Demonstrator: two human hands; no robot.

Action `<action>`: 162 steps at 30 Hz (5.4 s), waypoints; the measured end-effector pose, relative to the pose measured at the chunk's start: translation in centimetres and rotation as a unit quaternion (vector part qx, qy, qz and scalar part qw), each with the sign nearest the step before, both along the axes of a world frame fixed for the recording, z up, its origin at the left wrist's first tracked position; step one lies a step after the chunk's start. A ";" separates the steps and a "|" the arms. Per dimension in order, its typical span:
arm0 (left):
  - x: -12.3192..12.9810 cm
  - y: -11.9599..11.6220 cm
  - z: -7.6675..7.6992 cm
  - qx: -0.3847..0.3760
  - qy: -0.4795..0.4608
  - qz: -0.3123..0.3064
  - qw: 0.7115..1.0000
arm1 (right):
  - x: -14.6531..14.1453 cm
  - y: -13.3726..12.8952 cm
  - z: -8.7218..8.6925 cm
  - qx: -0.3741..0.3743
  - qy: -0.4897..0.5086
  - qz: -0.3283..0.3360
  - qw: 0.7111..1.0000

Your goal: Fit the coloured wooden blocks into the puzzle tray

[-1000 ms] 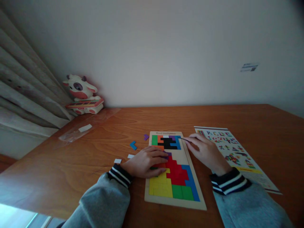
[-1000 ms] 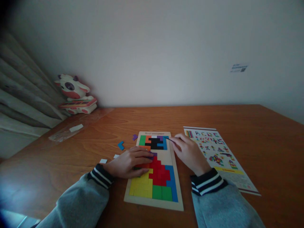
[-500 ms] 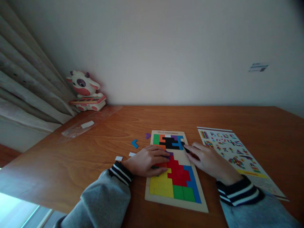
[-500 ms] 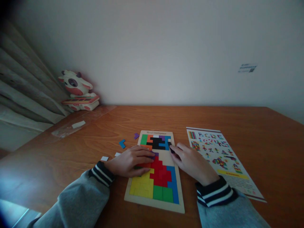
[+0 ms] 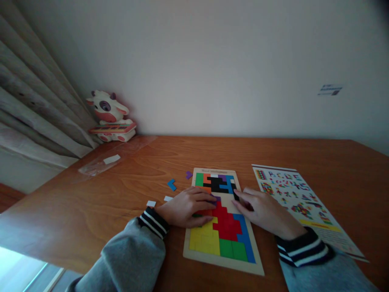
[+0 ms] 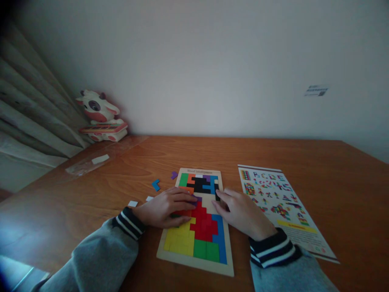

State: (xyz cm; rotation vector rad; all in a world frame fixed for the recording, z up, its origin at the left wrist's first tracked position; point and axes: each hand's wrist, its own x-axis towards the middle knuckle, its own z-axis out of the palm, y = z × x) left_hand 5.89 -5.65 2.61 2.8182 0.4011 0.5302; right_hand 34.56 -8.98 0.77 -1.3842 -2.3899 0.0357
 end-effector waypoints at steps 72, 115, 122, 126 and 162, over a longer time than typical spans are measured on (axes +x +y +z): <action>-4.2 1.1 1.5 -0.008 0.240 0.569 0.787 | -2.7 0.1 0.2 -0.036 0.384 -0.146 0.911; -0.1 -1.5 0.1 -0.025 -0.048 0.098 0.994 | -4.9 -2.0 1.2 -0.140 0.282 0.096 0.944; -0.2 -1.6 0.2 -0.026 -0.077 0.141 0.987 | -5.6 -2.2 1.3 -0.159 0.336 0.053 0.927; 0.0 -1.7 0.2 -0.042 -0.126 0.198 0.971 | -5.9 -2.3 1.7 -0.224 0.397 0.002 0.890; 0.5 -1.5 0.0 -0.079 -0.059 0.090 0.991 | -3.8 0.0 -1.3 -0.079 0.344 -0.092 0.931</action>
